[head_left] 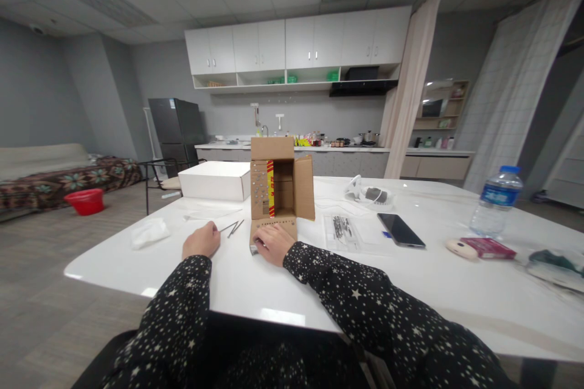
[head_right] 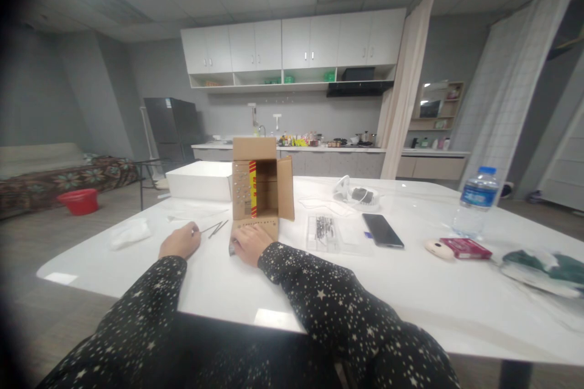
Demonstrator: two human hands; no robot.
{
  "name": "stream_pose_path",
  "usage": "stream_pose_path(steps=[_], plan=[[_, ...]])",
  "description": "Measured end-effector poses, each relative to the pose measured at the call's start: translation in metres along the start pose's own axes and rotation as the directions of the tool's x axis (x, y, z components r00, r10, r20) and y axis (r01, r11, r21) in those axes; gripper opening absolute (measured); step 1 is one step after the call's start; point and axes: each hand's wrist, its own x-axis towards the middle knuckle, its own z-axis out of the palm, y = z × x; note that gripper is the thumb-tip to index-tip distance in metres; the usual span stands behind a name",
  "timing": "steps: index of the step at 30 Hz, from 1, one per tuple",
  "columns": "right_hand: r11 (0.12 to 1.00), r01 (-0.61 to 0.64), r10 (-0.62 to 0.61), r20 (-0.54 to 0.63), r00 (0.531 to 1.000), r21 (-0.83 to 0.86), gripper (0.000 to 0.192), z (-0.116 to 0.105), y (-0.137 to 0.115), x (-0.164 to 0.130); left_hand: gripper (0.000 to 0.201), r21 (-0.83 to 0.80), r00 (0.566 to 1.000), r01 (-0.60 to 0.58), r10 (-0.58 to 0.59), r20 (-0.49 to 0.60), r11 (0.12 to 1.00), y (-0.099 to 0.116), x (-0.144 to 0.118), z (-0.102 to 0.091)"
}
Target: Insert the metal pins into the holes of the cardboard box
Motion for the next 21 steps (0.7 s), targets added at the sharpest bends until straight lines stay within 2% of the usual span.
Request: stream_pose_path(steps=[21], plan=[[0.988,0.113,-0.114,0.004,0.993,0.108,0.011,-0.0028,-0.0019,-0.0018,0.032,0.016,1.000,-0.002,0.002,0.009,1.000,0.0014,-0.0024,-0.0035]])
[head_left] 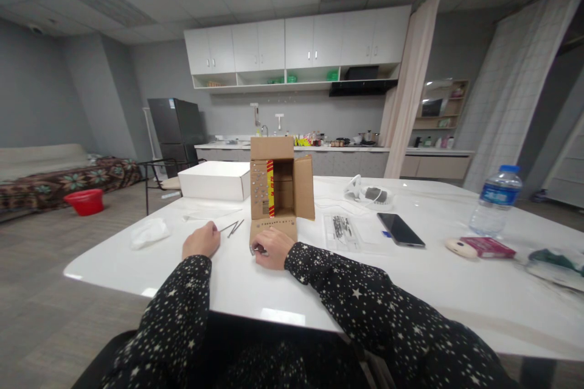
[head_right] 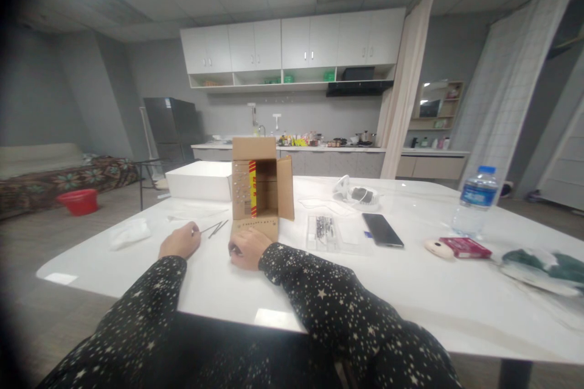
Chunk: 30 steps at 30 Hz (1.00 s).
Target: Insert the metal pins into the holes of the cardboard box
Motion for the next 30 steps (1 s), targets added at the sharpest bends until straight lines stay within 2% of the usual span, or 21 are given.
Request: stream_pose_path(steps=[14,23,30], plan=[[0.995,0.000,-0.011,0.114,0.993,0.099,0.010,-0.0011,-0.0004,-0.0015,0.032,-0.018,1.000,0.003,-0.003,0.006,1.000,-0.0007,0.0007,0.0009],[0.997,0.002,-0.016,0.174,0.985,0.082,0.007,-0.0083,-0.0036,-0.0008,0.032,-0.010,1.000,-0.008,0.008,0.003,1.000,-0.0038,0.0039,0.0054],[0.998,-0.026,0.015,0.158,0.987,0.065,0.008,-0.0051,-0.0011,-0.0006,0.032,-0.009,1.000,0.006,-0.006,0.005,1.000,-0.0032,0.0046,0.0059]])
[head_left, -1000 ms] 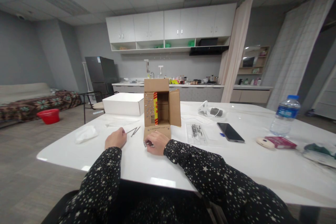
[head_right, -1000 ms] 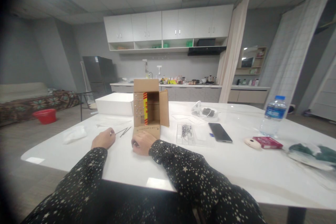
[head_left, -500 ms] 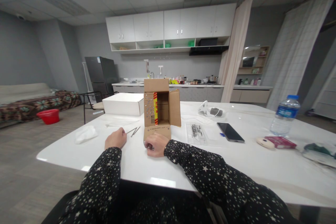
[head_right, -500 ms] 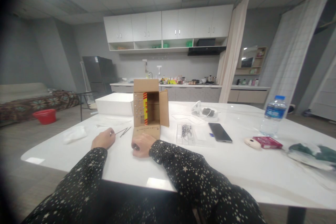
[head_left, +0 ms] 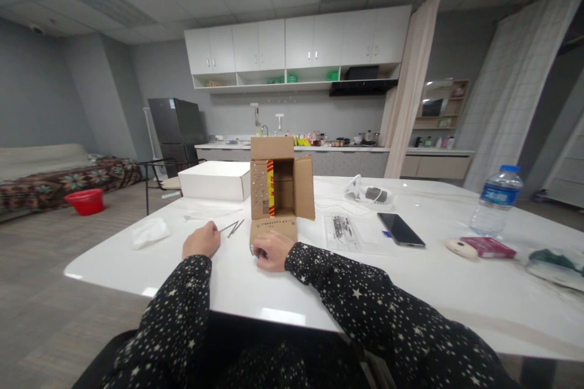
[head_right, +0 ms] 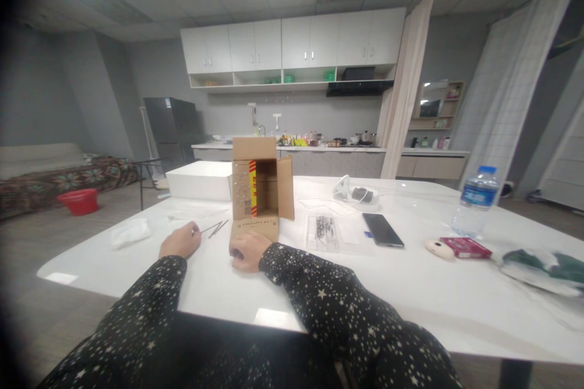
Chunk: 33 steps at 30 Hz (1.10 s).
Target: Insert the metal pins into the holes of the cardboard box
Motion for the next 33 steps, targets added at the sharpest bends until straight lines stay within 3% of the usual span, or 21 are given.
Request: stream_pose_path(steps=[8,33], plan=[[0.995,-0.095,0.097,-0.065,0.993,0.025,0.010,0.0052,0.0035,-0.0007,0.031,0.007,1.000,-0.005,0.005,0.010,1.000,0.0008,-0.0009,-0.0024],[0.993,-0.115,0.116,-0.043,0.992,0.030,0.006,0.0069,0.0049,-0.0006,0.031,0.009,1.000,-0.008,0.008,-0.001,1.000,-0.0004,0.0005,0.0010]])
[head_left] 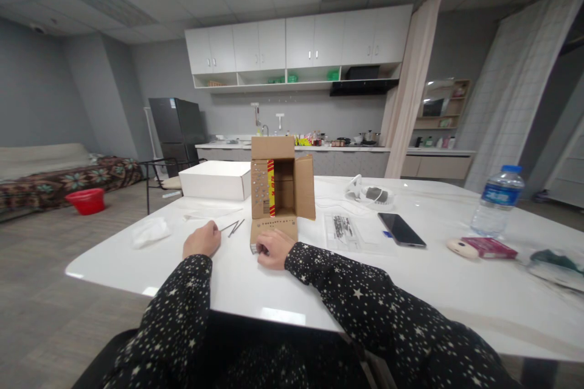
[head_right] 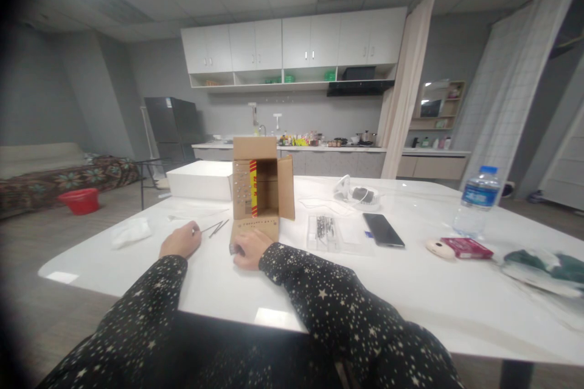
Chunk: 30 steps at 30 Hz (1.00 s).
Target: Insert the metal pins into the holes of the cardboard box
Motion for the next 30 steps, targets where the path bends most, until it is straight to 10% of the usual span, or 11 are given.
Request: stream_pose_path(steps=[30], plan=[[0.989,-0.036,0.046,0.068,0.997,-0.140,0.005,-0.012,-0.010,0.000,0.033,-0.006,1.000,0.005,-0.005,-0.005,1.000,0.000,-0.001,-0.001]])
